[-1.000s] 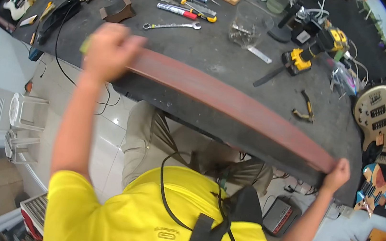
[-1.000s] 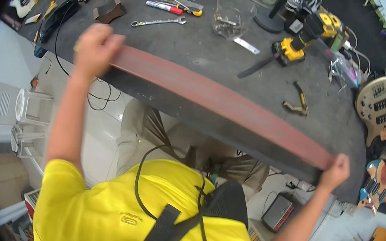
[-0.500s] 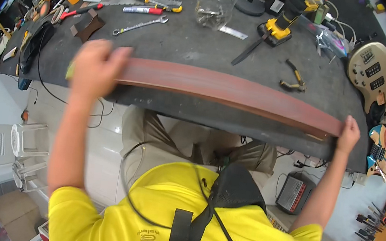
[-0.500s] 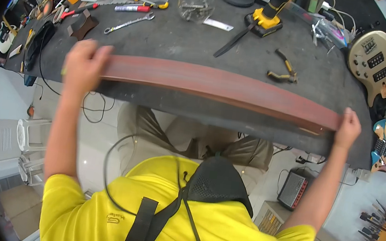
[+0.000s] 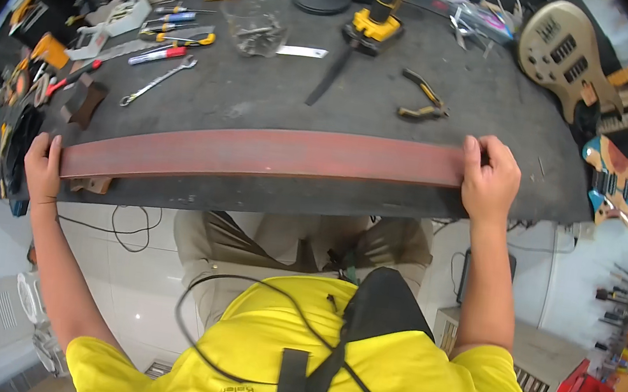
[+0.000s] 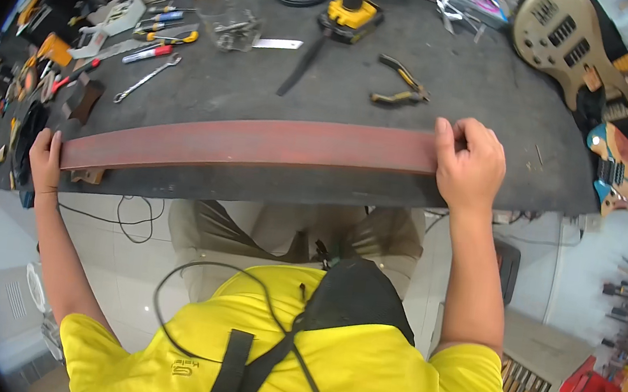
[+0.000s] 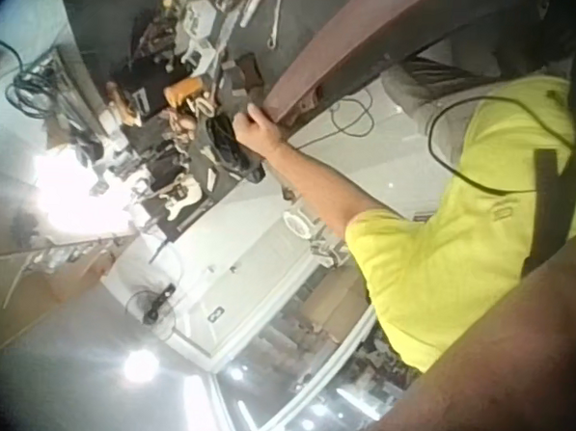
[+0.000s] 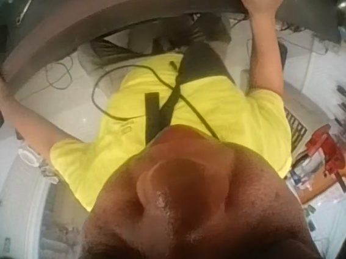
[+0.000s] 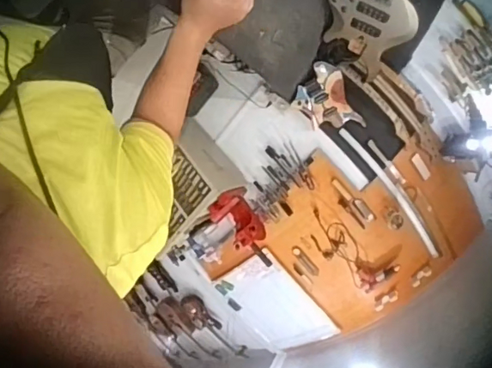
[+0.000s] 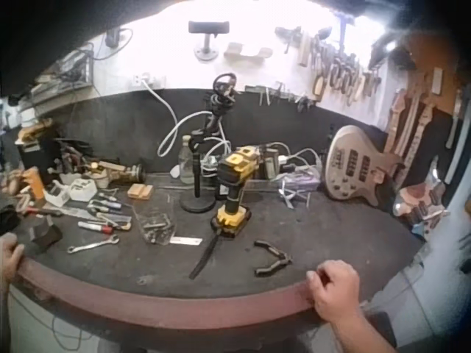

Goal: The person sands the fretboard of a guitar neck using a long wooden sanding beam and adjusts a component with a hex key. They then walk to a belt sander and sand the headstock of the neck.

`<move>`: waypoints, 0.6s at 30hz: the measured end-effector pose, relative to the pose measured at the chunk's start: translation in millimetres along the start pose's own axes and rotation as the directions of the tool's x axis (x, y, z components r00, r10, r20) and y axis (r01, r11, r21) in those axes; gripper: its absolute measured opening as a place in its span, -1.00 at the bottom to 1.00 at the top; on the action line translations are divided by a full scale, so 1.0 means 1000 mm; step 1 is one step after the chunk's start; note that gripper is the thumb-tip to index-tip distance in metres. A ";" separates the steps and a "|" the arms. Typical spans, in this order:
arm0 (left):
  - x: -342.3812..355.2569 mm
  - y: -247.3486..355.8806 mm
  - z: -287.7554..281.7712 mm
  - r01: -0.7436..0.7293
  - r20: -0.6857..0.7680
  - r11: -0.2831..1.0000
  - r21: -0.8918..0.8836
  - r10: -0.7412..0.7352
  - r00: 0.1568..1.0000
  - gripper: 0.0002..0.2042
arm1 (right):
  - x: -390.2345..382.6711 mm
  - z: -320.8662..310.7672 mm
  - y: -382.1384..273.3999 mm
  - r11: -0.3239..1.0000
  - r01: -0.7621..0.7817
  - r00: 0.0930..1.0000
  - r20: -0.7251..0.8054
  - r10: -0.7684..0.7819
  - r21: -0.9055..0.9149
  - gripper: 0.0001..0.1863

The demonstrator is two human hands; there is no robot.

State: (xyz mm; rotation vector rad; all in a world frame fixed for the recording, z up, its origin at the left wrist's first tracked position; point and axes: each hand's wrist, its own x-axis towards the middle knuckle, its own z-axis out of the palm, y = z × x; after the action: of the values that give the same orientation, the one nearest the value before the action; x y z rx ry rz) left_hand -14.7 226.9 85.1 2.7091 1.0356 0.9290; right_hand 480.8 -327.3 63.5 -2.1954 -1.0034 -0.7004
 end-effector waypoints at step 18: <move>0.001 0.065 0.051 -0.153 0.172 0.988 0.016 0.148 0.974 -0.56 | 0.046 -0.034 0.146 0.933 -0.354 0.920 0.156 0.359 -0.062 -0.44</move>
State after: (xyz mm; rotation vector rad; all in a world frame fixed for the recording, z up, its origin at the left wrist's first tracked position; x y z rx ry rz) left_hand 52.5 183.7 63.6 2.8633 0.8284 0.6902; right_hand 615.6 -406.4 71.7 -2.4082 -0.6402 -0.3728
